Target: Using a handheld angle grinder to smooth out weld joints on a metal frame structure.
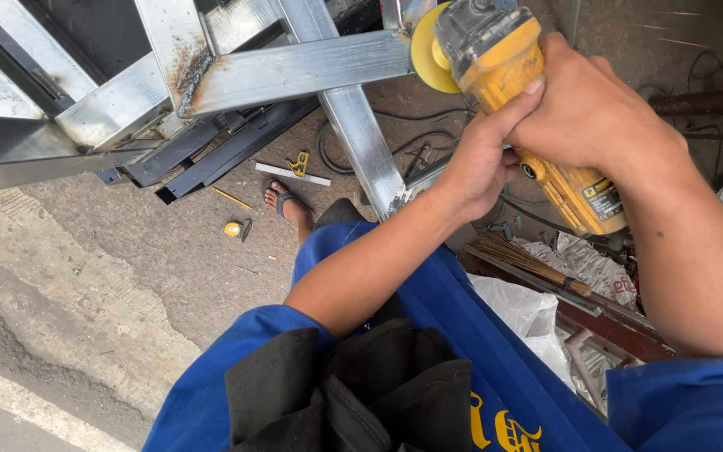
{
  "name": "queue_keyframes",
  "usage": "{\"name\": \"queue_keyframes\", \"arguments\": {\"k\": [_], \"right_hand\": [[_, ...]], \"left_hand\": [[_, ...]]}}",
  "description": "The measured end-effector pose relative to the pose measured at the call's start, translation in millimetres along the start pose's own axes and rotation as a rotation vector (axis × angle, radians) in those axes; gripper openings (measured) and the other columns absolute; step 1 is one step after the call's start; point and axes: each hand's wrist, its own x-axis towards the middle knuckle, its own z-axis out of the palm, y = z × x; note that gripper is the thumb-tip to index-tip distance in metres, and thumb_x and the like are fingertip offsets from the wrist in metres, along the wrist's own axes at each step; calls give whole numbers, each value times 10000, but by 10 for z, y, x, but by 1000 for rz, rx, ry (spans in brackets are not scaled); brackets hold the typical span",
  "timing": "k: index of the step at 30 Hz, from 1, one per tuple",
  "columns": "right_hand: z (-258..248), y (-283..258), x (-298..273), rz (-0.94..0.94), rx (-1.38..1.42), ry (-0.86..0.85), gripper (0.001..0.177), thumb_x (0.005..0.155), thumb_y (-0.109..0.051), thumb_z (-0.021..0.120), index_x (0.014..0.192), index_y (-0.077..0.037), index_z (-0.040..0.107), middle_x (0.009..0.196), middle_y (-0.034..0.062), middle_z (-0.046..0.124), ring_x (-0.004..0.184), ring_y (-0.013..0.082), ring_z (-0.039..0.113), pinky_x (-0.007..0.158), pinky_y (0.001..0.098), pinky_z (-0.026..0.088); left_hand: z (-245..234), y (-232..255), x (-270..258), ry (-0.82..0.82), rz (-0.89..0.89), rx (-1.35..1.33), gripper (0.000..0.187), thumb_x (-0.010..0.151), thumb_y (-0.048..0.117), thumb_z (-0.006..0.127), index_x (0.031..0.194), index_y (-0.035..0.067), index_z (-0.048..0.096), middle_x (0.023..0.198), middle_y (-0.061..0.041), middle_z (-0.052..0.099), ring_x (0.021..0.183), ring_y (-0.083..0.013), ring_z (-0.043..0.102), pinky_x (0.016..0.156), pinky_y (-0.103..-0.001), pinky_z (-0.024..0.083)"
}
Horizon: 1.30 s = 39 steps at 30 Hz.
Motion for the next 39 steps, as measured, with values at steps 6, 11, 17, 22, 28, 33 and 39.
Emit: {"name": "queue_keyframes", "arguments": {"k": [6,11,17,22,28,33,39], "right_hand": [[45,13,101,-67,27,12,476,825,-190,532,1273,-56,444,1117,265,576,1105,422,558,766,621,507],[5,2,47,-53,-2,-7,480,846,-189,547,1297,-50,461,1125,265,599,1052,432,595,783,624,519],[9,28,54,-11,4,19,542,850,-225,545,1360,-59,465,1170,273,624,1019,471,634,771,622,515],[3,3,82,-22,29,5,551,850,-204,520,1375,-61,428,1182,279,570,1099,452,583,798,635,515],[-39,21,34,0,13,22,474,851,-199,545,1295,-45,481,1115,242,639,937,440,648,721,601,515],[11,69,86,-17,51,30,516,845,-223,519,1333,-63,461,1138,267,602,1112,434,566,799,630,501],[117,182,226,-121,93,97,396,849,-219,510,1199,-40,463,1031,246,612,904,448,603,656,594,484]], "left_hand": [[-74,57,17,32,58,12,544,763,515,726,1162,156,639,1022,-44,716,919,-233,653,778,-378,512],[-22,55,-32,8,28,5,658,740,523,719,1243,106,639,1130,-100,715,1039,-292,656,899,-453,543],[-12,-11,40,-10,19,-8,570,768,517,732,1188,137,673,1052,-66,735,949,-253,673,809,-410,539],[-60,50,46,-21,59,19,500,789,521,721,1127,156,671,972,-29,717,870,-215,650,666,-376,518],[20,6,75,-35,11,-9,560,795,507,719,1207,130,671,1078,-72,730,963,-242,665,819,-390,540],[-14,37,94,-4,-3,54,554,769,536,706,1167,156,644,972,-53,703,840,-241,640,642,-375,531],[-77,81,160,26,26,35,462,786,508,725,1100,172,682,951,-15,719,841,-181,644,721,-332,516]]}}
